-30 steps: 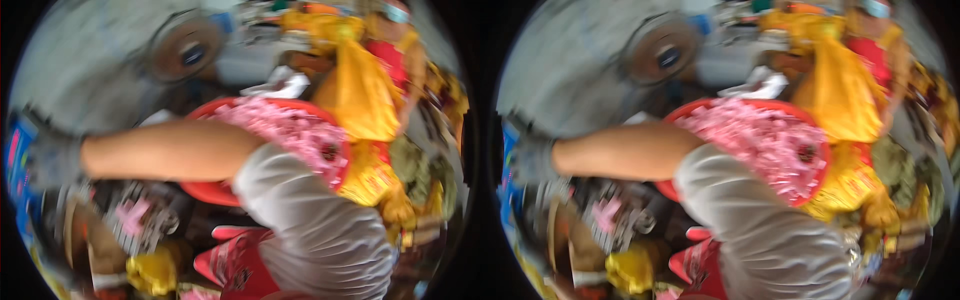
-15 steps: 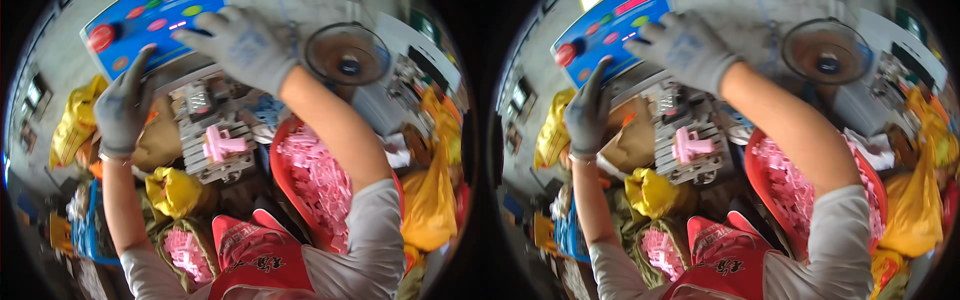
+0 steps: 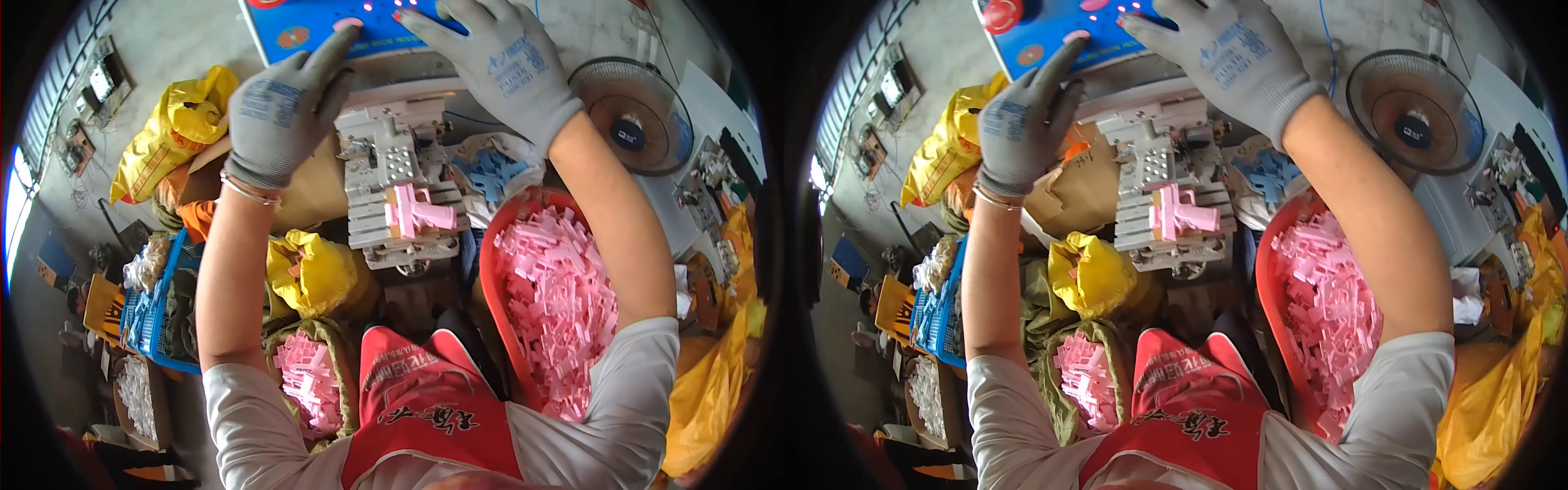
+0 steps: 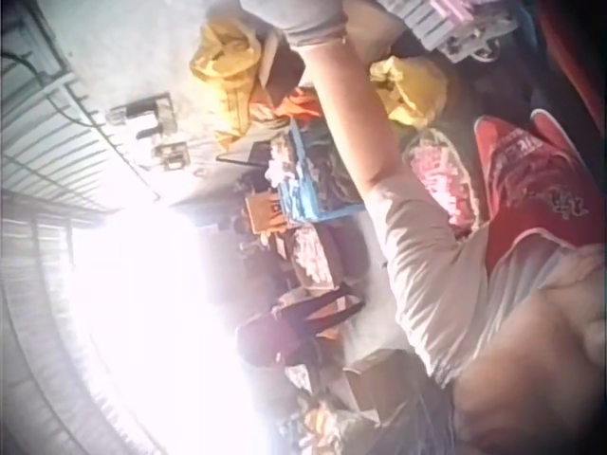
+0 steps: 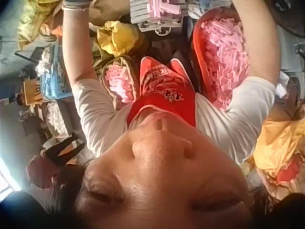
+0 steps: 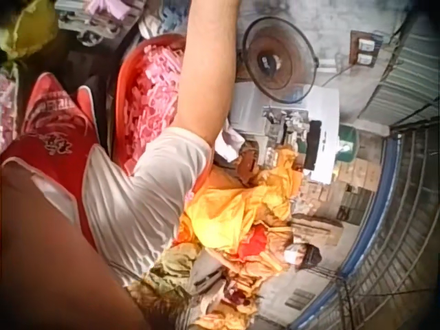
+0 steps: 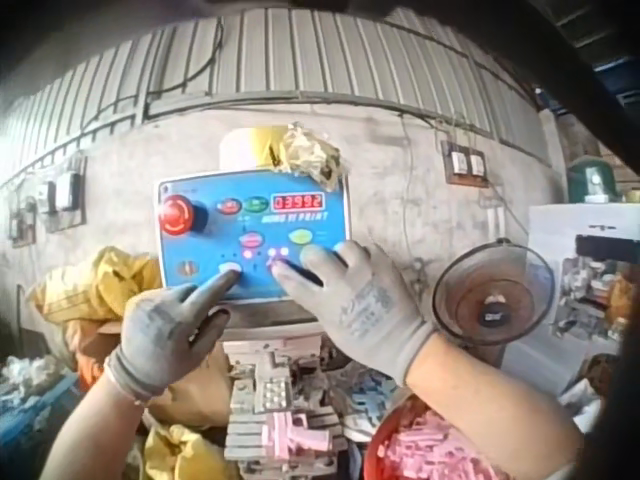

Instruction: The person operates a printing machine, places toy pistols onto the machine's fixture one by one, and transfers the printed toy pistols into a sack.

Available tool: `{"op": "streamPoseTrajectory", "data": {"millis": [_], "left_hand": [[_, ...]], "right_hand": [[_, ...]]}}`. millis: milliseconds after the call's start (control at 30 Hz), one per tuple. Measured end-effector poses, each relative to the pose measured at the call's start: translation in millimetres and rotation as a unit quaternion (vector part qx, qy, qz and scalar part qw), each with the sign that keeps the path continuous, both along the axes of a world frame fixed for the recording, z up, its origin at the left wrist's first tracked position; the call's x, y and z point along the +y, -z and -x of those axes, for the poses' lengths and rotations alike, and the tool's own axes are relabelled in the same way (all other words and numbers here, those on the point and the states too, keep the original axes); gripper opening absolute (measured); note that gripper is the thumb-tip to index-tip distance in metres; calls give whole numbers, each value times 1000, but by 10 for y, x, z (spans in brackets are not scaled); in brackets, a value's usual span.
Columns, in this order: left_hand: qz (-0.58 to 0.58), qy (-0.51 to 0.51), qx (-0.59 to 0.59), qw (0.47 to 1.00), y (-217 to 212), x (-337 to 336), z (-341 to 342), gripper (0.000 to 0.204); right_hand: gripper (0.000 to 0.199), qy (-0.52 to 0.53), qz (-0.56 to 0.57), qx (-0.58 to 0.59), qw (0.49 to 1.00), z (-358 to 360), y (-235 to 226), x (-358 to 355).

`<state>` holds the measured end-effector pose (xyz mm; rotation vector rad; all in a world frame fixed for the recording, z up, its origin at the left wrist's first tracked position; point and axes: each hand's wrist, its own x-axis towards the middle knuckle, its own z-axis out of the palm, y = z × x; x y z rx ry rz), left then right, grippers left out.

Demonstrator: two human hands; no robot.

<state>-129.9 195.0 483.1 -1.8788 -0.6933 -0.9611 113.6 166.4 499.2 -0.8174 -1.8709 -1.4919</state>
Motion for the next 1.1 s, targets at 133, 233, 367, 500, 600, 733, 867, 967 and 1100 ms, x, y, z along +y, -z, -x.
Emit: {"op": "streamPoseTrajectory", "data": {"millis": [133, 233, 367, 500, 600, 733, 867, 967, 1100], "left_hand": [[11, -1, 0, 1000, 34, -10, -21, 44], [-5, 0, 4, 1000, 20, -17, 2, 44], [39, 10, -5, 999, -21, -116, -41, 46], [107, 13, -25, 994, -139, -346, -255, 43], [93, 20, -32, 995, -99, -353, -196, 42], [73, 24, -40, 996, -111, -331, -258, 40], [85, 46, -46, 994, -105, -333, -213, 40], [75, 81, -35, 993, -109, -333, -200, 40], [103, 68, -49, 991, -112, -378, -193, 41]], "right_hand": [[39, -4, 12, 2, 1000, 4, 20, -11], [39, 11, 9, -4, 1000, 18, 29, 3], [39, 25, -5, -6, 1000, 33, -6, -17], [40, 41, -18, -10, 999, -48, 25, 8], [40, 22, -13, -10, 1000, 21, 53, 57], [39, 45, -23, -13, 999, -9, 35, -10], [39, 63, -26, -11, 998, 37, 59, 17], [38, 52, -33, -13, 998, 8, 50, 46], [38, 44, -28, -7, 999, 23, 52, 12]]}}
